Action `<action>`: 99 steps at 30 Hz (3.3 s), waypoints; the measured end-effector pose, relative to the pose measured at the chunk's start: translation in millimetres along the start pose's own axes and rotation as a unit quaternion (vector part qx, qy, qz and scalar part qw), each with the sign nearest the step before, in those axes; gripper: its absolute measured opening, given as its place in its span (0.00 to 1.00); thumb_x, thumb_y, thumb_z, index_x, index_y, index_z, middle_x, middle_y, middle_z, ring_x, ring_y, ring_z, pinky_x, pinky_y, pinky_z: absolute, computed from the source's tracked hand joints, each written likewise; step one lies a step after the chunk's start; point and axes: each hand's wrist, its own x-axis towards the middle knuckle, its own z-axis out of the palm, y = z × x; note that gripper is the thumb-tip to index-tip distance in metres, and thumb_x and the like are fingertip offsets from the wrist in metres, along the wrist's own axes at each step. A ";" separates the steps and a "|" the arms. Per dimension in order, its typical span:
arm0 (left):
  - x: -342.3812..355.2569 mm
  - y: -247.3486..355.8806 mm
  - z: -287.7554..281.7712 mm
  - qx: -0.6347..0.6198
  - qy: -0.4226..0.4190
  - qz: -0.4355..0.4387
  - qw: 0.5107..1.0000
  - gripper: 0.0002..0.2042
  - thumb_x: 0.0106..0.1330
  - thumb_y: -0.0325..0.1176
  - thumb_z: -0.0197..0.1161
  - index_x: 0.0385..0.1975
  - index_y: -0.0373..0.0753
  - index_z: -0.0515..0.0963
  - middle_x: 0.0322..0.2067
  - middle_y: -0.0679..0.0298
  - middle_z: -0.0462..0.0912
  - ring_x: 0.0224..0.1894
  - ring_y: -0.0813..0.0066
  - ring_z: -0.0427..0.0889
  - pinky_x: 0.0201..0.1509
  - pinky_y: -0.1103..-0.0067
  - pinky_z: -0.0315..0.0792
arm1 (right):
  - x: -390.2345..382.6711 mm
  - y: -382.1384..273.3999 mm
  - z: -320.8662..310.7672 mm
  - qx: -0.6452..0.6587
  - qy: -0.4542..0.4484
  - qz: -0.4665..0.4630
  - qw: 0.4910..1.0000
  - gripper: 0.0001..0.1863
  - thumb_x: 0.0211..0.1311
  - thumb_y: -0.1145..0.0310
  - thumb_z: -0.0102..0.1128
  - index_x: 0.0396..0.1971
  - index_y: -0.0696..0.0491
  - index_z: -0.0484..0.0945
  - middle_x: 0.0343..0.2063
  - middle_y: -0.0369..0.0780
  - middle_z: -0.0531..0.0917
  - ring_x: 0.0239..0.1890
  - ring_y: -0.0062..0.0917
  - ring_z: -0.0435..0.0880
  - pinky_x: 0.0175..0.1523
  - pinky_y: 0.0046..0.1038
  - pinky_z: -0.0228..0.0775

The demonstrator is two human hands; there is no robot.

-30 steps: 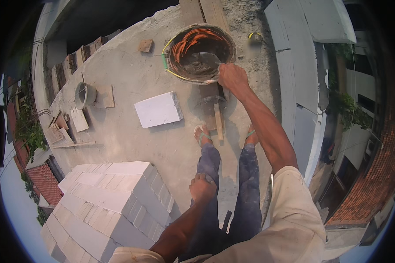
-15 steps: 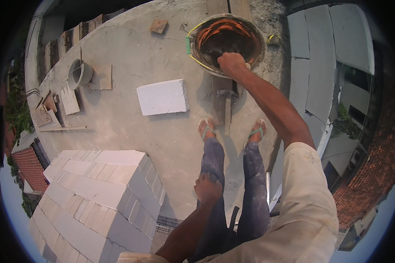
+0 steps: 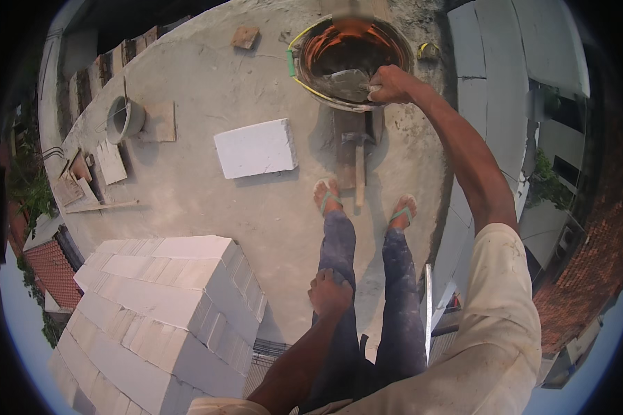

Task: The person constructs a wall on a rooftop using white blocks. They scoop mortar from a bucket with a trowel, apply it to the wall, and place blocks one by one, tapping them into position. The person also mixes mortar in the bucket and pours water into it during the process.

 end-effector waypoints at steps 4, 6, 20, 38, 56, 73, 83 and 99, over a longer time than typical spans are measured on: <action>-3.0 1.9 -1.0 0.036 0.017 0.018 0.999 0.26 0.63 0.45 0.67 0.60 0.41 0.77 0.65 0.60 0.75 0.67 0.55 0.74 0.69 0.59 0.68 | -33.3 18.9 13.0 0.141 0.049 -0.015 0.989 0.23 0.57 0.56 0.72 0.42 0.62 0.87 0.35 0.51 0.89 0.37 0.40 0.88 0.47 0.40 0.78; -3.4 7.5 -1.4 0.063 0.026 0.039 0.997 0.25 0.63 0.45 0.67 0.58 0.42 0.78 0.64 0.61 0.77 0.66 0.55 0.75 0.67 0.60 0.69 | -67.9 26.0 35.0 0.205 0.120 -0.002 0.971 0.23 0.59 0.56 0.71 0.44 0.61 0.87 0.36 0.50 0.89 0.39 0.36 0.88 0.47 0.40 0.77; -17.1 42.7 18.5 0.171 0.027 0.054 0.983 0.29 0.64 0.46 0.67 0.64 0.41 0.77 0.64 0.59 0.77 0.65 0.54 0.77 0.66 0.60 0.73 | -436.1 13.8 166.2 0.321 0.494 0.311 0.746 0.21 0.66 0.69 0.68 0.56 0.63 0.81 0.42 0.45 0.85 0.42 0.29 0.84 0.48 0.32 0.75; -28.9 58.1 34.9 0.217 0.060 0.082 0.971 0.29 0.62 0.46 0.69 0.61 0.36 0.80 0.63 0.54 0.79 0.63 0.50 0.80 0.67 0.60 0.74 | -490.2 56.2 194.9 0.257 0.508 0.454 0.685 0.18 0.70 0.61 0.62 0.51 0.60 0.81 0.38 0.51 0.85 0.41 0.41 0.87 0.46 0.43 0.80; -27.8 54.8 33.9 0.209 0.044 0.083 0.973 0.30 0.63 0.47 0.70 0.62 0.35 0.79 0.64 0.52 0.79 0.62 0.47 0.80 0.66 0.59 0.75 | -438.6 26.3 198.9 0.691 0.543 0.340 0.335 0.23 0.80 0.52 0.54 0.53 0.59 0.79 0.27 0.36 0.78 0.19 0.18 0.75 0.20 0.26 0.71; -21.3 62.4 16.7 0.223 0.002 0.072 0.972 0.29 0.64 0.48 0.67 0.62 0.40 0.79 0.65 0.57 0.77 0.64 0.52 0.78 0.67 0.61 0.74 | -440.7 14.8 259.8 0.620 0.568 0.390 0.376 0.21 0.80 0.51 0.54 0.43 0.58 0.79 0.24 0.37 0.76 0.14 0.21 0.75 0.17 0.27 0.69; -1.3 50.9 -3.5 0.190 0.008 0.048 0.981 0.25 0.64 0.46 0.63 0.60 0.42 0.79 0.65 0.58 0.77 0.65 0.55 0.77 0.66 0.61 0.73 | -297.2 -40.4 187.2 0.449 0.409 0.323 0.726 0.19 0.73 0.56 0.65 0.49 0.58 0.83 0.28 0.42 0.84 0.26 0.30 0.87 0.33 0.33 0.79; 8.6 2.8 -23.0 0.028 -0.026 0.007 0.999 0.28 0.64 0.46 0.67 0.63 0.43 0.77 0.66 0.59 0.76 0.67 0.55 0.75 0.69 0.60 0.69 | 37.1 -28.9 36.9 -0.306 0.139 0.063 0.940 0.09 0.65 0.71 0.61 0.35 0.45 0.91 0.32 0.39 0.91 0.38 0.34 0.93 0.38 0.37 0.86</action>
